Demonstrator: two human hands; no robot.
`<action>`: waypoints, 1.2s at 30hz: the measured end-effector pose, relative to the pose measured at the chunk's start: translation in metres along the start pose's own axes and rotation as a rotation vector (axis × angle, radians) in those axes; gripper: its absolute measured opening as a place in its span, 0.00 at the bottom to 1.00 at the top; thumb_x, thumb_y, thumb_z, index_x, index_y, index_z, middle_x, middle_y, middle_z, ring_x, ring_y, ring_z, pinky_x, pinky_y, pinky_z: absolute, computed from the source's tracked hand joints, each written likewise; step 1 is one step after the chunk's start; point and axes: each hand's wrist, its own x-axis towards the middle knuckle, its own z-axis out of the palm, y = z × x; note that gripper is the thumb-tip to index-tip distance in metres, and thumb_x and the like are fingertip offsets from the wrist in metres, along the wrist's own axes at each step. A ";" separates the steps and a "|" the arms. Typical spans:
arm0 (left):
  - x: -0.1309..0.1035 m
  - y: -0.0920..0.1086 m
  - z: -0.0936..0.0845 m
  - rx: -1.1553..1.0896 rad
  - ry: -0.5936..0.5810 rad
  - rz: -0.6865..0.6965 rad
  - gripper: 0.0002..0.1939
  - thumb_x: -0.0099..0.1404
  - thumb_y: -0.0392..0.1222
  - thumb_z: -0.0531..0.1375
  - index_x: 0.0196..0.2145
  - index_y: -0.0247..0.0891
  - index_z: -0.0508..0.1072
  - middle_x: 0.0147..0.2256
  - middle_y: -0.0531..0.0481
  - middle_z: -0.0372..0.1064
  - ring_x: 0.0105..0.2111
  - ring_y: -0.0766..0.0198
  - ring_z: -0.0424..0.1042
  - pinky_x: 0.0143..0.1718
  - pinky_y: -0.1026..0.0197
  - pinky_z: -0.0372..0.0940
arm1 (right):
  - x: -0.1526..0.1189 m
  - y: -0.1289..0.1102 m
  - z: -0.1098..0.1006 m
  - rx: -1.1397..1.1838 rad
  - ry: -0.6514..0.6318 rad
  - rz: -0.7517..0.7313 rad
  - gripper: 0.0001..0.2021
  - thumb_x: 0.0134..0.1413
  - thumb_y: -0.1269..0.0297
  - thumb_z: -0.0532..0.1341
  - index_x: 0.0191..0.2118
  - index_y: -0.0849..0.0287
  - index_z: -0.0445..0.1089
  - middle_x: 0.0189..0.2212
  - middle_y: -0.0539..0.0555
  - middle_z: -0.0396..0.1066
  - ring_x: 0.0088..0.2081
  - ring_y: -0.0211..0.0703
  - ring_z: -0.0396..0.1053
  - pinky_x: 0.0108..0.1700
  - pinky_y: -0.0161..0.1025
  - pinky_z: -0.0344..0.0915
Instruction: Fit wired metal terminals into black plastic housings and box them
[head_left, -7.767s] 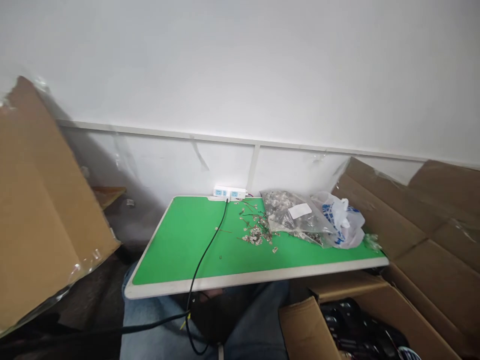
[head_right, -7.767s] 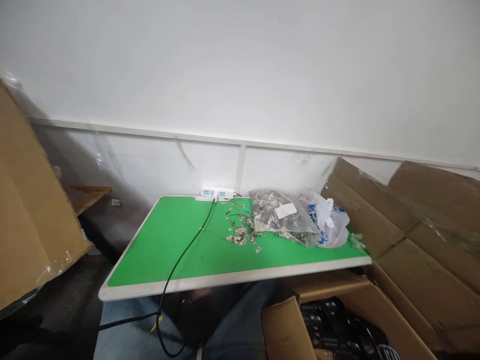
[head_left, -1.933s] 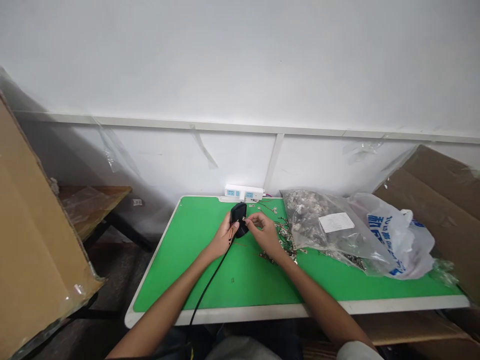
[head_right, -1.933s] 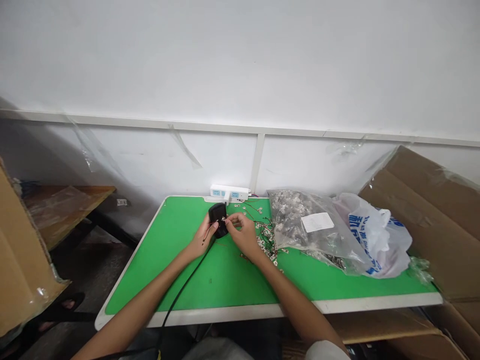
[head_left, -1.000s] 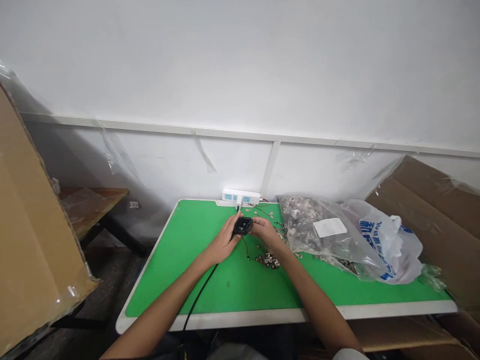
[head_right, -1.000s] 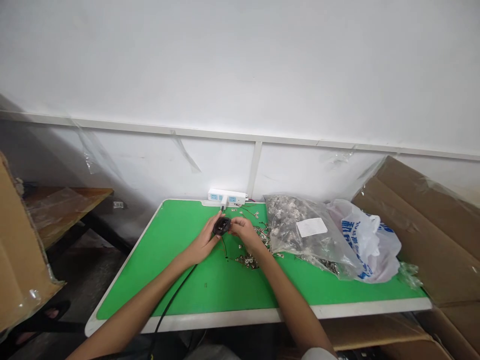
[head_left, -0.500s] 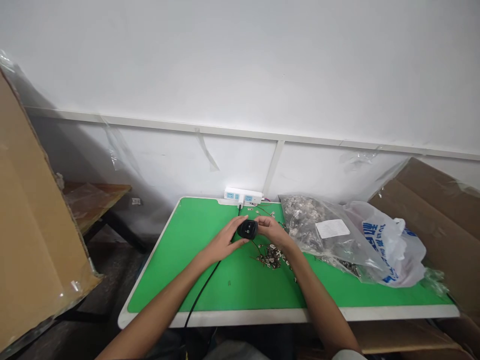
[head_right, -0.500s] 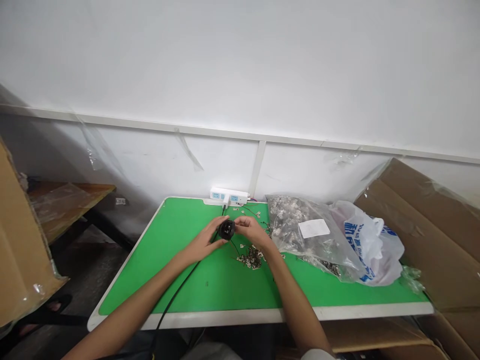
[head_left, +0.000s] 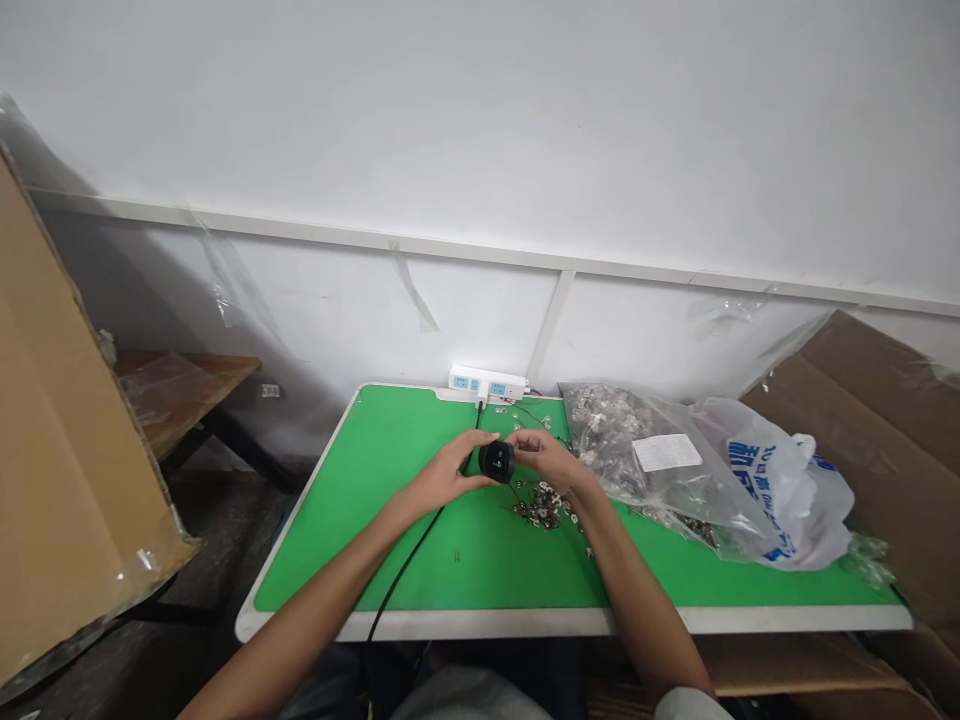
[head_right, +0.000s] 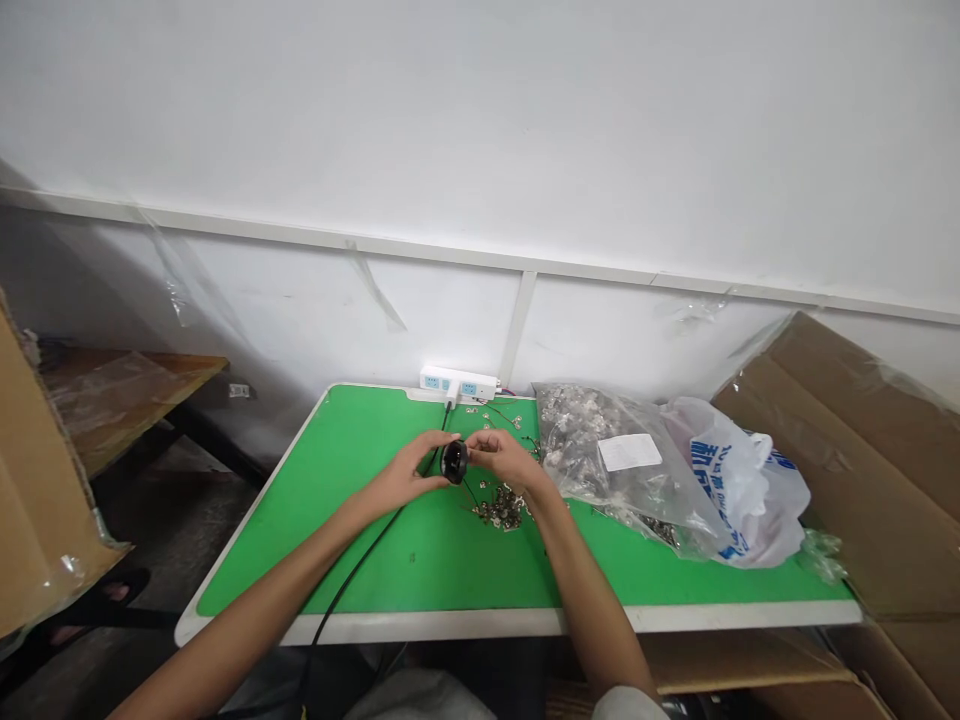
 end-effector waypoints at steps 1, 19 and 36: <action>0.000 0.000 0.001 -0.004 0.014 -0.003 0.33 0.63 0.54 0.73 0.62 0.45 0.72 0.59 0.40 0.72 0.60 0.44 0.72 0.64 0.38 0.65 | 0.000 0.000 0.001 0.026 0.003 0.013 0.25 0.41 0.39 0.76 0.29 0.58 0.77 0.24 0.49 0.74 0.28 0.39 0.66 0.34 0.37 0.63; -0.003 -0.016 0.018 -0.118 0.315 0.057 0.29 0.62 0.44 0.72 0.55 0.47 0.62 0.65 0.41 0.65 0.64 0.46 0.69 0.64 0.35 0.67 | 0.001 -0.001 0.044 0.189 0.288 -0.073 0.18 0.41 0.47 0.78 0.30 0.57 0.80 0.27 0.53 0.79 0.29 0.44 0.75 0.36 0.43 0.75; -0.009 -0.023 0.019 -0.143 0.276 -0.038 0.31 0.62 0.52 0.69 0.58 0.44 0.66 0.70 0.39 0.61 0.69 0.41 0.63 0.66 0.32 0.64 | -0.004 0.001 0.057 -0.220 0.387 -0.436 0.09 0.59 0.54 0.68 0.32 0.52 0.78 0.36 0.54 0.80 0.43 0.50 0.75 0.56 0.52 0.70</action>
